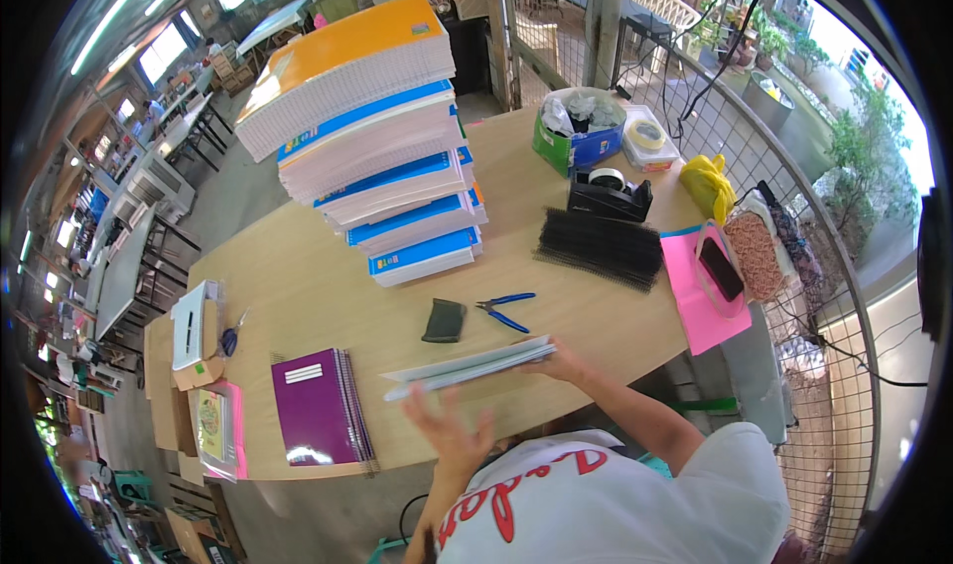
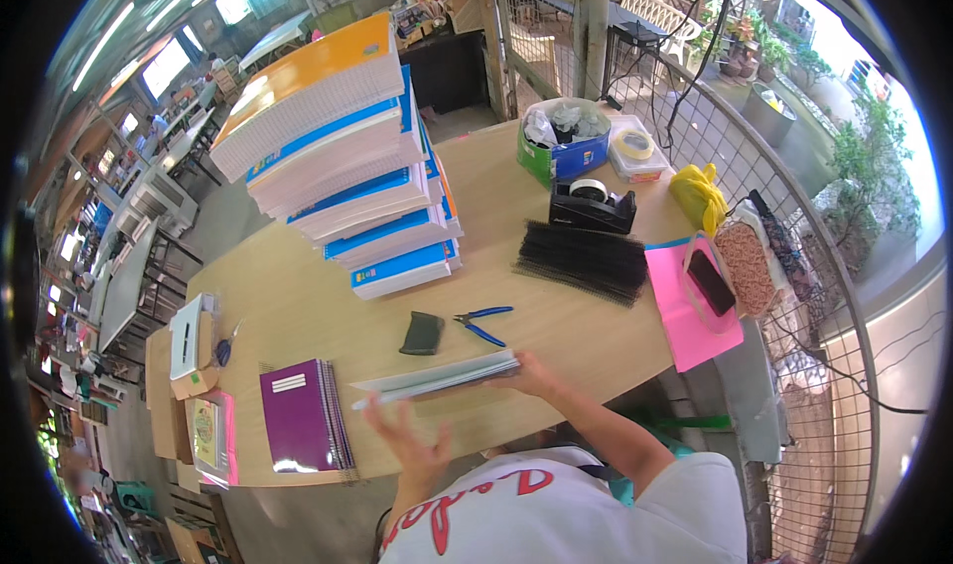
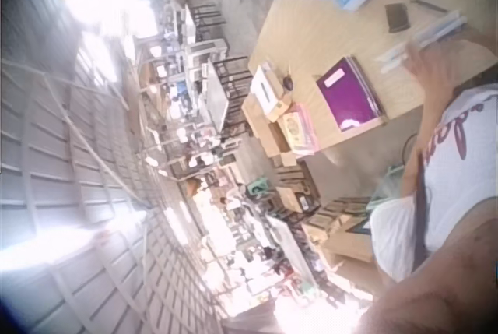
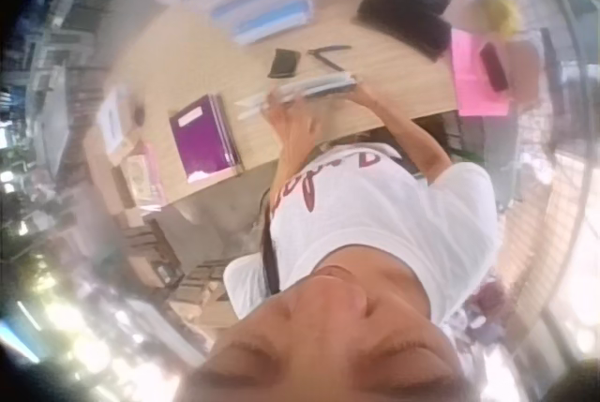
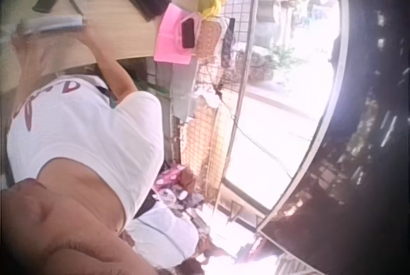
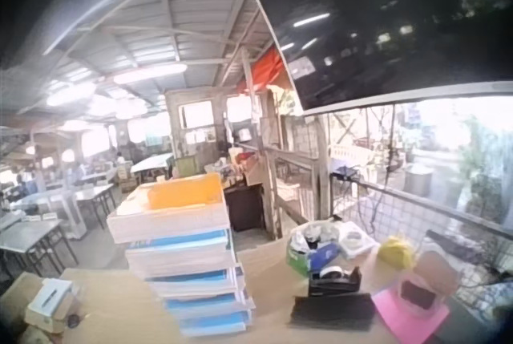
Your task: The person applies pieces of tape to the spines of spiral notebooks using a small piece of dark material to smooth the tape down.
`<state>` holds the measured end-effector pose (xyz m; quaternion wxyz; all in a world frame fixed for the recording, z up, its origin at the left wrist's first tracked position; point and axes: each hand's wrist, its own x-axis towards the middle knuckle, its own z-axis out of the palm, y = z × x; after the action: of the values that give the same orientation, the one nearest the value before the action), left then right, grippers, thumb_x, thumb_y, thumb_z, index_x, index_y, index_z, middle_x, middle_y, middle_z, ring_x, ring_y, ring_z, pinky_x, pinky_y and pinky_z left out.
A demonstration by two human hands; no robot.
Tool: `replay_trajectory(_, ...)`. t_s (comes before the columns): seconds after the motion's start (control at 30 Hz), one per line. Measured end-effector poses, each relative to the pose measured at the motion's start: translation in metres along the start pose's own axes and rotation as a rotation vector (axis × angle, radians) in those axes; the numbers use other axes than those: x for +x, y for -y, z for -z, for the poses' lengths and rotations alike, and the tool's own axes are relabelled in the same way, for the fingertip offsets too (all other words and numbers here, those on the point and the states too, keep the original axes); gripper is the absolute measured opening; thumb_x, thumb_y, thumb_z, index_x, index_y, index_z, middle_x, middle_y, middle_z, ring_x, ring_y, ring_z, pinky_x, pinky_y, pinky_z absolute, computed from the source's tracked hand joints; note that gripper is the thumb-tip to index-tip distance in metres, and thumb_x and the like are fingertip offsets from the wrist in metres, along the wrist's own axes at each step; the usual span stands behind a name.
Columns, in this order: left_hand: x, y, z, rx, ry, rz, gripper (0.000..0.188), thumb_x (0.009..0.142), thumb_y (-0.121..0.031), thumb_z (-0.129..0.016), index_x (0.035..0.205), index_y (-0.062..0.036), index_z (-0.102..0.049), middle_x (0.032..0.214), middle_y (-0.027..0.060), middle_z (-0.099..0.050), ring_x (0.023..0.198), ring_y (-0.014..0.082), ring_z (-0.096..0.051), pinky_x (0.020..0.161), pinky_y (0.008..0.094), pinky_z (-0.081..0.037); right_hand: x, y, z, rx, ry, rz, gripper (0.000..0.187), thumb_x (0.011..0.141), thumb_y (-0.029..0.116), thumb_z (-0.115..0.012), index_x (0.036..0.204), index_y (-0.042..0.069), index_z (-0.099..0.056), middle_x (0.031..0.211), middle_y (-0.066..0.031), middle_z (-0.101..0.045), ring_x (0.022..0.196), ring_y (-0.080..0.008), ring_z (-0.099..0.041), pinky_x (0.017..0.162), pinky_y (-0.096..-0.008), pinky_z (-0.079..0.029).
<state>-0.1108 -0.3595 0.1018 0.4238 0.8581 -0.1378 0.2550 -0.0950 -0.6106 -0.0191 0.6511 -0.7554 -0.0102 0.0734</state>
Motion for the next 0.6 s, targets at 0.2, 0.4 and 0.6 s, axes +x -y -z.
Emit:
replay_trajectory(0.2,0.043,-0.04,-0.029,0.283,0.454,-0.299,0.044,0.084,-0.003,-0.065,0.127,-0.0119,-0.061,0.111,0.0058,-0.063,0.113,0.0294,-0.057,0.115,0.0574,-0.018,0.052,0.026,0.088,-0.302,-0.053,0.059,0.044,0.077,0.018,-0.081,0.117,0.004,-0.066,0.113,-0.0106,-0.067,0.106,-0.0246,-0.063,0.09,-0.0385,-0.051)
replay_trajectory(0.4,0.043,-0.073,-0.063,0.291,0.322,-0.27,0.027,0.076,-0.028,-0.075,0.097,-0.0125,-0.069,0.092,0.0032,-0.064,0.093,0.024,-0.057,0.094,0.0473,-0.035,0.101,-0.009,0.118,-1.346,-0.542,0.166,0.025,0.077,0.01,-0.069,0.1,0.005,-0.06,0.096,-0.01,-0.055,0.089,-0.0307,-0.056,0.078,-0.0422,-0.048)
replay_trajectory(0.6,0.046,-0.077,-0.085,0.318,0.119,-0.28,0.02,0.075,-0.03,-0.075,0.077,-0.0138,-0.064,0.08,0.0036,-0.059,0.082,0.0255,-0.055,0.082,0.0411,-0.034,0.081,0.006,0.145,-1.04,-0.291,0.356,0.021,0.078,0.003,-0.063,0.099,0.004,-0.059,0.101,-0.0106,-0.057,0.092,-0.0298,-0.059,0.084,-0.042,-0.048)
